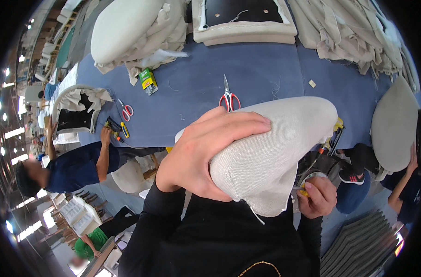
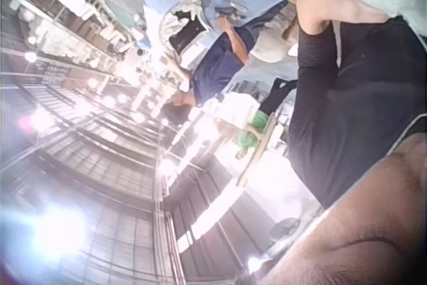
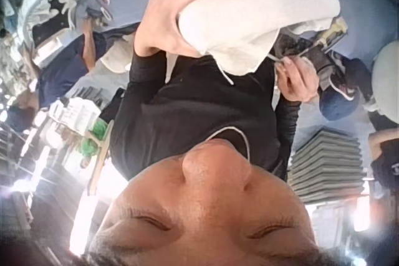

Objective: The person uses a screwdriver to push white stuffing material into a beige fabric cushion cover. They repeatedly insert the tool to distribute the filling and smooth the surface of the cushion. The person handles the cushion with both hands to adjust the shape and ensure even filling.

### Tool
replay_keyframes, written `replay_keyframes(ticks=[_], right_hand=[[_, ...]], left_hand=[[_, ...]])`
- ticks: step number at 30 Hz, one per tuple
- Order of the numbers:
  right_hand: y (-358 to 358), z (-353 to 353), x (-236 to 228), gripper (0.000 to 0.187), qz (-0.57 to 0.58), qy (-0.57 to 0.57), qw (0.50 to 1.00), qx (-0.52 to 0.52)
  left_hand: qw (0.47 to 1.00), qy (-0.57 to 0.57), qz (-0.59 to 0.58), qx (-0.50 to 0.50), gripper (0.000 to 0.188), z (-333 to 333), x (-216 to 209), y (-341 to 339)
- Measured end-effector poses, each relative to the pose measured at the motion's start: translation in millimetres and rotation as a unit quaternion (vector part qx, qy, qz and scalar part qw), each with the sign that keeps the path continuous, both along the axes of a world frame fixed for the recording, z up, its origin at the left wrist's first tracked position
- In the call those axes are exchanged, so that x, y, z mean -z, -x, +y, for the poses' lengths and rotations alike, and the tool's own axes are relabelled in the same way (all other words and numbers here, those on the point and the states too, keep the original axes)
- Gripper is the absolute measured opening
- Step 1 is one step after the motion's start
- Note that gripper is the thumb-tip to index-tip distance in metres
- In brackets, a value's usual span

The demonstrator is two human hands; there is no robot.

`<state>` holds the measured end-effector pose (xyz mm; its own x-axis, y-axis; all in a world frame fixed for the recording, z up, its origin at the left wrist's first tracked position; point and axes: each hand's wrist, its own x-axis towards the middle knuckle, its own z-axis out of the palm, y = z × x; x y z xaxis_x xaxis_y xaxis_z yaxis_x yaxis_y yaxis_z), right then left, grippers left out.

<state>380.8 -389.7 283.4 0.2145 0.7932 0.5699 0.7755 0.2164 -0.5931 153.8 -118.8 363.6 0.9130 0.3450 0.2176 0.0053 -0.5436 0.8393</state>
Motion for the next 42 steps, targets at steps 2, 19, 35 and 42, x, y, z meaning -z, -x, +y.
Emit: replay_keyframes(ticks=[2, 19, 35, 42], right_hand=[[5, 4, -4, 0.037, -0.001, 0.0, 1.0, 0.003], [-22, -18, -35, 0.037, -0.035, 0.051, 0.998, -0.019], [-35, -12, -40, 0.035, 0.001, 0.052, 0.997, -0.059], [-41, 2, -40, 0.039, -0.04, 0.029, 0.996, -0.075]], left_hand=[[1.0, -0.015, -0.017, -0.021, 0.099, -1, 9, 2], [1.0, -0.013, -0.006, -0.005, 0.1, -14, 5, 0], [1.0, -0.029, -0.012, 0.003, 0.098, -13, 5, -4], [0.999, 0.017, 0.008, 0.045, 0.101, -5, 0, -3]])
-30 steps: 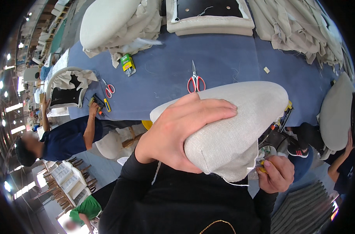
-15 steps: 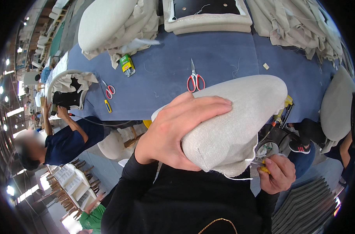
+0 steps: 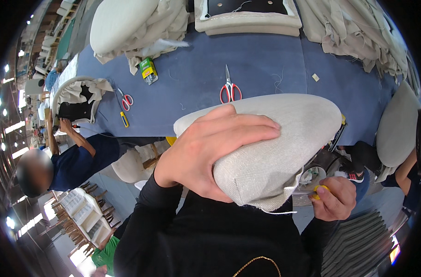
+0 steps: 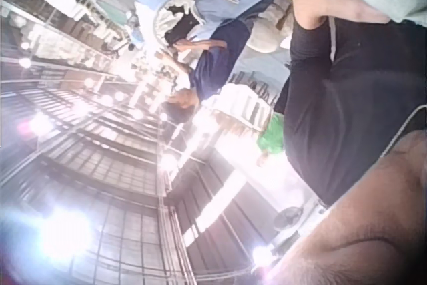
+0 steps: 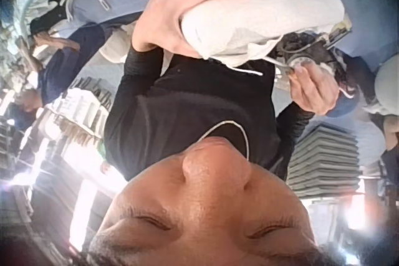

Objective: The person uses a screwdriver to push white stuffing material into a beige fabric cushion cover. They repeatedly insert the tool to distribute the filling and smooth the surface of the cushion. The person handles the cushion with both hands to adjust the shape and ensure even filling.

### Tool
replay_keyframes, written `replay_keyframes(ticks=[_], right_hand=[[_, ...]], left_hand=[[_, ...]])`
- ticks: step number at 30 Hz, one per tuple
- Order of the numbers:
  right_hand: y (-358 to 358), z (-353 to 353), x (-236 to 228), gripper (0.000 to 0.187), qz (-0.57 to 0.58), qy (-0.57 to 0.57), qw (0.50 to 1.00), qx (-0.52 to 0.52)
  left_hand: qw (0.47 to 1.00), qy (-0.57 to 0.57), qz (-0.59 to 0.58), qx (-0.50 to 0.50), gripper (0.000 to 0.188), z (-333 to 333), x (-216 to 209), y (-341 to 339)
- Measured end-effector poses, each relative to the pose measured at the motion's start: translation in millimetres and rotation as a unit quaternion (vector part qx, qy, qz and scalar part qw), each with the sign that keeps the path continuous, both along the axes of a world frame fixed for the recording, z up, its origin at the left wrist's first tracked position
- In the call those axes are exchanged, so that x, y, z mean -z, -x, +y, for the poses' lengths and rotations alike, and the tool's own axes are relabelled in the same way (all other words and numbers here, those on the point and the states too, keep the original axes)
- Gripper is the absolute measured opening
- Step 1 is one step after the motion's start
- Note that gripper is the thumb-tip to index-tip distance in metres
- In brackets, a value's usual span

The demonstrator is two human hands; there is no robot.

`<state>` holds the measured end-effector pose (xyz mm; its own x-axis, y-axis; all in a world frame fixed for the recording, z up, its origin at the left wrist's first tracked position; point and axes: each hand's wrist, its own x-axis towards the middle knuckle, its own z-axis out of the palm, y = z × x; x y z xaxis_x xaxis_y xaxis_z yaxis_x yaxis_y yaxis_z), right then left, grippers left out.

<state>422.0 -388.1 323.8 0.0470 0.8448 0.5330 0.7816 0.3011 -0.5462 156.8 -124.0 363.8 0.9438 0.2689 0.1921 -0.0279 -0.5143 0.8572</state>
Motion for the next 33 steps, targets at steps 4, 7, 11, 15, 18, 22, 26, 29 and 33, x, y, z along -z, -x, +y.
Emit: replay_keyframes(ticks=[4, 7, 11, 15, 18, 22, 26, 29, 33], right_hand=[[0, 2, -13, 0.037, -0.032, 0.012, 0.999, 0.013], [-11, -5, -12, 0.034, -0.047, 0.031, 0.998, 0.015], [-35, -22, 24, 0.026, -0.028, 0.144, 0.984, 0.105], [-45, -71, 116, 0.015, 0.256, 0.156, 0.91, 0.288], [-14, -22, 82, 0.021, 0.704, -0.046, 0.676, 0.214], [-18, 23, 40, 0.019, 0.713, -0.049, 0.687, 0.132], [-8, 84, 18, 0.016, 0.634, -0.032, 0.755, 0.166], [-5, 95, 25, 0.016, 0.653, -0.071, 0.743, 0.128], [-8, 88, 24, 0.031, 0.663, -0.053, 0.737, 0.118]], left_hand=[[1.0, -0.006, 0.003, -0.004, 0.101, 2, 1, -2], [1.0, 0.002, 0.001, -0.017, 0.096, 0, -3, -4], [0.988, 0.024, -0.128, -0.079, 0.076, -11, 24, -9], [0.982, -0.016, -0.157, -0.101, 0.062, -10, 19, -25], [0.983, -0.04, -0.159, -0.087, 0.061, -9, 7, -49], [0.985, -0.056, -0.159, 0.027, 0.063, -1, -8, -78], [0.969, -0.019, -0.217, 0.117, 0.056, 5, 1, -109], [0.966, 0.027, -0.217, 0.136, 0.055, 4, 4, -119], [0.973, 0.054, -0.185, 0.127, 0.058, 8, 2, -112]])
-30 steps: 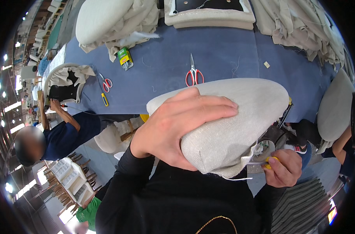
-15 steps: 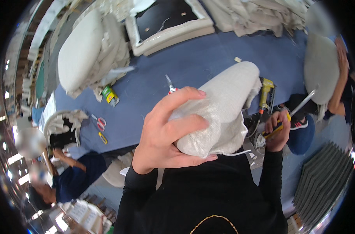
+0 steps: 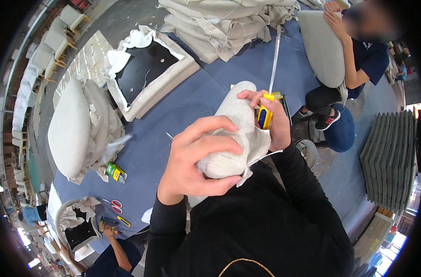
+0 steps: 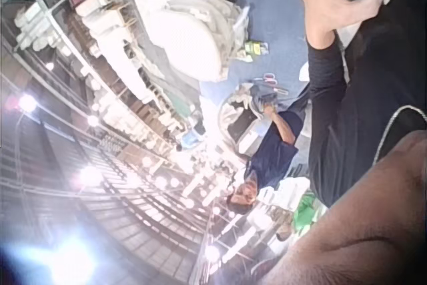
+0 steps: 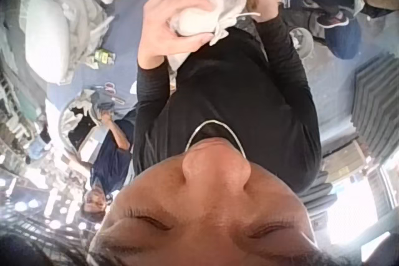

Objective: The person uses a screwdriver to push white stuffing material into a beige fabric cushion cover. They repeatedly insert the tool to distribute the filling and smooth the surface of the cushion. The person handles the cushion with both hands to adjust the shape and ensure even filling.

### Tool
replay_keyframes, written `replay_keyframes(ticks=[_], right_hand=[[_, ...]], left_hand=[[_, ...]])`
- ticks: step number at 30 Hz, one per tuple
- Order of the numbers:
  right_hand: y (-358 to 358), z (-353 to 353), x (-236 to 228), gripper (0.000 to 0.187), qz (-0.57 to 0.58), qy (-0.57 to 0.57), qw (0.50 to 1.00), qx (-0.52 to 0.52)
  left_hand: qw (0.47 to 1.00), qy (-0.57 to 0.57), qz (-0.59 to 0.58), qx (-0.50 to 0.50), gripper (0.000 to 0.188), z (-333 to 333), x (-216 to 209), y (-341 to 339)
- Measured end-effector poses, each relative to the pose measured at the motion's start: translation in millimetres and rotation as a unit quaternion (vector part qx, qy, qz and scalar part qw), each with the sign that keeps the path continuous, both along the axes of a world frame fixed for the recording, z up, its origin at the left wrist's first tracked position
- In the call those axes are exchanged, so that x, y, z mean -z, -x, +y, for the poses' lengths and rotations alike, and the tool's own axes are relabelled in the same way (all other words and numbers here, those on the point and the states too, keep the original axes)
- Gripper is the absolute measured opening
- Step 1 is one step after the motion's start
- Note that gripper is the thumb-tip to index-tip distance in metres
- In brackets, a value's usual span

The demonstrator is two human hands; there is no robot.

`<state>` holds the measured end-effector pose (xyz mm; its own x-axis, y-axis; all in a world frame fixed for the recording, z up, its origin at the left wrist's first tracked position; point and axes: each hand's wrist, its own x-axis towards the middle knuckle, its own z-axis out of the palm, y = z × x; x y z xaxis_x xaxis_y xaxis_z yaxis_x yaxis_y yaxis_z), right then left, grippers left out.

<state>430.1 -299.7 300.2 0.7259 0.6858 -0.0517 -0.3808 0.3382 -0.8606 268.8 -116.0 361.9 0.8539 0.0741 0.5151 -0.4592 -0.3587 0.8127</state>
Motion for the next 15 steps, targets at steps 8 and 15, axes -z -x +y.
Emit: replay_keyframes(ticks=[8, 15], right_hand=[[-16, 6, -77, 0.058, -0.071, -0.05, 0.993, 0.083], [6, 70, -121, 0.054, -0.148, 0.001, 0.979, 0.144]], left_hand=[[0.997, 0.024, 0.01, -0.073, 0.068, 31, 4, 8], [0.997, 0.042, 0.021, -0.067, 0.068, 44, 5, 10]])
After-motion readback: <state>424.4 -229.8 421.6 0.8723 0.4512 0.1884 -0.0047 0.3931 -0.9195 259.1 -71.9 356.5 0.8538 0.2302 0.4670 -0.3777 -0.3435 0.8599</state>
